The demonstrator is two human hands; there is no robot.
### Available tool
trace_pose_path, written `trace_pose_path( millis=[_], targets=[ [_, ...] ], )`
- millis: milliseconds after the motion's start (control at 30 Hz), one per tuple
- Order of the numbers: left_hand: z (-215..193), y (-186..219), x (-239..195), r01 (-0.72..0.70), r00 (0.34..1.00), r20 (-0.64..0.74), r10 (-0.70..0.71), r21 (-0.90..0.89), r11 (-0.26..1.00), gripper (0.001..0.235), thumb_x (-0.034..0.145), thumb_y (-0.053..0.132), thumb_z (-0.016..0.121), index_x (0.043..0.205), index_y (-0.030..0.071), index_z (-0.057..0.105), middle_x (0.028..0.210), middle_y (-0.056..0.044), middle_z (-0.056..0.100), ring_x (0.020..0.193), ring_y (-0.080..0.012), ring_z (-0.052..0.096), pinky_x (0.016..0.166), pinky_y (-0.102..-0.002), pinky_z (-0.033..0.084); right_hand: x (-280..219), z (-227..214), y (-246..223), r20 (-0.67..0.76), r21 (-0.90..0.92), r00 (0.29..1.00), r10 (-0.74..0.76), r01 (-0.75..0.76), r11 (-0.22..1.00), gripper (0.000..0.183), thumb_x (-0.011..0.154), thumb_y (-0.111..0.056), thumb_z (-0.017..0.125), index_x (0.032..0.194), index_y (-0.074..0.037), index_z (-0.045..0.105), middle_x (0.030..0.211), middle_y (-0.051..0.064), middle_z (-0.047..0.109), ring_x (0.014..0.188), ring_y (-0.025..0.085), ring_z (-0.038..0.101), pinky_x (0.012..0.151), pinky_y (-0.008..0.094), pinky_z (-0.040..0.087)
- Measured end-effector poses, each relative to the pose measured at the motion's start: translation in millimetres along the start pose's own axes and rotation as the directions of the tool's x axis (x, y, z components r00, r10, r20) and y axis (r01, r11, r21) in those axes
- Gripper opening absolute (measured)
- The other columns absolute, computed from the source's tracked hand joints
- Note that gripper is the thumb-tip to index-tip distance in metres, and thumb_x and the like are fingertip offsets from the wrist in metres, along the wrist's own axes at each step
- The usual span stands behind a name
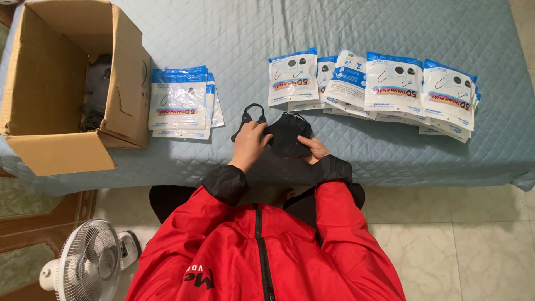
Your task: The person sits on the floor and handles black face masks, picking them up from a cardboard box and placing them on a bed. They also handle sealed plastic packages containing masks, moving them around on the bed surface.
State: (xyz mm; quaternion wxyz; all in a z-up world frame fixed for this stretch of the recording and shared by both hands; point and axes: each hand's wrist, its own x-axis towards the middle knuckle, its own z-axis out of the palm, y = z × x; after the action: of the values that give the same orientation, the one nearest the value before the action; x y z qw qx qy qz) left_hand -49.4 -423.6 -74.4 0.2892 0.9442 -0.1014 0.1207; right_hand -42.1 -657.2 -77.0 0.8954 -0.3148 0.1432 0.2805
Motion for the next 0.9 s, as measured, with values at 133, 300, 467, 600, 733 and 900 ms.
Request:
trace_pose_path(
  millis=[133,300,467,600,733,900],
  targets=[
    [-3,5,-1,-0.022,0.998,-0.062,0.020,-0.035,0.999,0.016,0.090,0.019,0.077,0.101,0.014,0.067,0.084,0.000,0.055,0.081,-0.0198,0.061,0.072,-0.031,0.054,-1,0,3,0.065,0.044,0.998,-0.007,0.004,0.999,0.036,0.095,0.000,0.066,0.130,0.009,0.063,0.114,0.032,0.071,0.096,0.044,0.073,0.082,0.050,0.065],
    [-18,-6,7,0.241,0.969,0.071,-0.235,-0.451,0.859,0.009,0.095,0.022,0.074,0.103,0.020,0.071,0.084,-0.003,0.069,0.082,-0.0242,0.069,0.073,-0.037,0.056,-8,10,-4,0.058,0.030,0.998,-0.011,0.009,1.000,0.027,0.094,0.003,0.065,0.120,0.010,0.068,0.109,0.032,0.072,0.095,0.042,0.074,0.082,0.050,0.064],
    [-43,-24,12,0.331,0.862,0.120,-0.493,-0.869,0.367,0.011,0.094,0.011,0.073,0.105,0.009,0.071,0.074,-0.003,0.067,0.051,-0.0091,0.055,0.044,-0.022,0.046,4,-14,-1,0.039,0.052,0.999,0.006,-0.008,0.999,0.022,0.096,0.003,0.063,0.116,0.011,0.070,0.109,0.031,0.072,0.099,0.040,0.073,0.088,0.056,0.061],
    [-10,-72,-4,0.342,0.783,0.115,-0.611,-0.901,0.268,0.017,0.096,0.013,0.070,0.107,0.003,0.064,0.067,-0.006,0.062,0.043,-0.0128,0.056,0.036,-0.023,0.044,14,-31,-1,0.056,0.099,0.998,0.031,-0.036,0.994,0.023,0.095,-0.001,0.065,0.113,0.011,0.070,0.109,0.033,0.070,0.100,0.047,0.071,0.091,0.076,0.051],
    [12,-96,-20,0.455,0.775,0.143,-0.615,-0.802,0.387,0.018,0.093,0.010,0.070,0.108,0.001,0.065,0.063,-0.009,0.064,0.036,-0.0150,0.056,0.030,-0.025,0.041,9,-21,-4,0.040,0.103,0.999,0.014,-0.019,0.994,0.021,0.095,-0.003,0.064,0.111,0.009,0.071,0.108,0.031,0.071,0.098,0.046,0.072,0.091,0.079,0.049],
    [24,-105,-23,0.444,0.808,0.098,-0.580,-0.749,0.492,0.018,0.091,0.010,0.072,0.108,0.004,0.072,0.063,-0.005,0.065,0.040,-0.0140,0.060,0.036,-0.025,0.044,5,-15,-8,0.070,0.119,0.995,0.066,-0.074,0.990,0.028,0.096,-0.012,0.064,0.115,0.006,0.070,0.113,0.029,0.071,0.104,0.044,0.070,0.096,0.079,0.045]
  ],
)
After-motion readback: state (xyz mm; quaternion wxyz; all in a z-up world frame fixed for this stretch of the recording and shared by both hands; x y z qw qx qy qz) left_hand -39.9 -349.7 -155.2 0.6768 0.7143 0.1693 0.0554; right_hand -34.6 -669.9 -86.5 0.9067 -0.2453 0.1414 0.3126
